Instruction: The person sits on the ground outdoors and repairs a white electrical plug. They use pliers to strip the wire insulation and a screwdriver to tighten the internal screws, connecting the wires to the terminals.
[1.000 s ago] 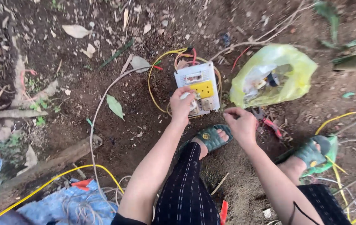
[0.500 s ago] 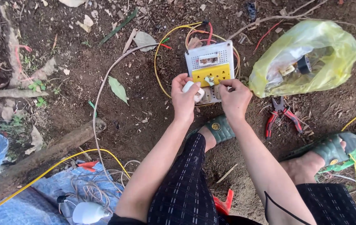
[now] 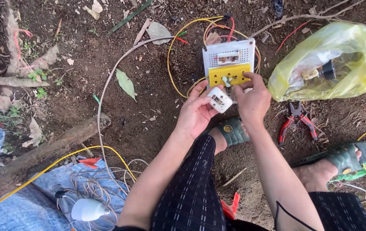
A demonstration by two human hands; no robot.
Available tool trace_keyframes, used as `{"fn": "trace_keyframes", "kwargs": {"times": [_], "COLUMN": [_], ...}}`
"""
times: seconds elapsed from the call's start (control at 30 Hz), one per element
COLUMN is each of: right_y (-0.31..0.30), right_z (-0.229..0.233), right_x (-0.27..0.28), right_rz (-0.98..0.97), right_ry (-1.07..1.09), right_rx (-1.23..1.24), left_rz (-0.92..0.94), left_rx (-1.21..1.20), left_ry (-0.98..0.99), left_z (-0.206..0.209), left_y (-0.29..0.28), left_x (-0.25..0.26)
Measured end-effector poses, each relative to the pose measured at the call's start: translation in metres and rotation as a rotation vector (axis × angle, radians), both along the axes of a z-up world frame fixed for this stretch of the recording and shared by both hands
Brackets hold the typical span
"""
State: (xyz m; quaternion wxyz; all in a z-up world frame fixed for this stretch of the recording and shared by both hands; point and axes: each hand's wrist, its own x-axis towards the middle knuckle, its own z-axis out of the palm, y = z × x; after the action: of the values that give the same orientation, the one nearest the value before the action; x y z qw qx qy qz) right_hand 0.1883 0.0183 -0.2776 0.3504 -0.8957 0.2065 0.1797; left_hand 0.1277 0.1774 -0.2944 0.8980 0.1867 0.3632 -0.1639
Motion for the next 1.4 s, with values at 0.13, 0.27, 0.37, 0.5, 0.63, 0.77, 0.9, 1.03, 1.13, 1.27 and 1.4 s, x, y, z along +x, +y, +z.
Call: {"fn": "trace_keyframes", "kwargs": {"times": [0.13,0.27,0.37,0.5,0.63,0.77,0.9,1.03,1.13,1.27,1.4], "right_y": [-0.042,-0.11,-0.153,-0.17,-0.111,-0.063,-0.05,-0.04,-0.038,-0.043,-0.054], "right_z": [0.014,0.0,-0.036,-0.06,-0.022,-0.017,-0.034,-0.037,-0.041,-0.049,-0.032], "right_x": [-0.002,0.015,0.031,0.046,0.033,0.014,0.016,0.027,0.03,0.026,0.022], "right_rz": [-0.074,-0.221,-0.34,-0.011,0.134,0.481,0.688,0.774,0.846,0.814,0.598], "right_ry": [-0.144,-0.392,-0.469,-0.531,-0.724,-0.723,-0.693,-0.685,-0.756,-0.699,-0.573], "right_rx": [0.165,0.111,0.158,-0.261,-0.344,-0.133,-0.189,-0.242,-0.332,-0.234,0.042], "left_rz": [0.005,0.057,0.041,0.036,-0.002,-0.076,-0.179,-0.242,-0.292,-0.382,-0.467], "left_rx": [0.019,-0.013,-0.002,-0.028,-0.056,-0.012,0.071,0.125,0.193,0.317,0.383], "left_ry": [0.015,0.071,0.097,0.083,0.046,-0.012,-0.089,-0.112,-0.135,-0.246,-0.325], "left_z": [0.008,0.023,0.017,0.017,0.017,0.006,0.015,0.029,0.042,0.059,0.082], "left_y": [0.006,0.005,0.004,0.005,0.007,0.008,0.01,0.009,0.007,0.007,0.006], "left_x": [0.001,0.003,-0.002,-0.002,0.0,-0.004,-0.006,-0.001,0.003,0.009,0.013]}}
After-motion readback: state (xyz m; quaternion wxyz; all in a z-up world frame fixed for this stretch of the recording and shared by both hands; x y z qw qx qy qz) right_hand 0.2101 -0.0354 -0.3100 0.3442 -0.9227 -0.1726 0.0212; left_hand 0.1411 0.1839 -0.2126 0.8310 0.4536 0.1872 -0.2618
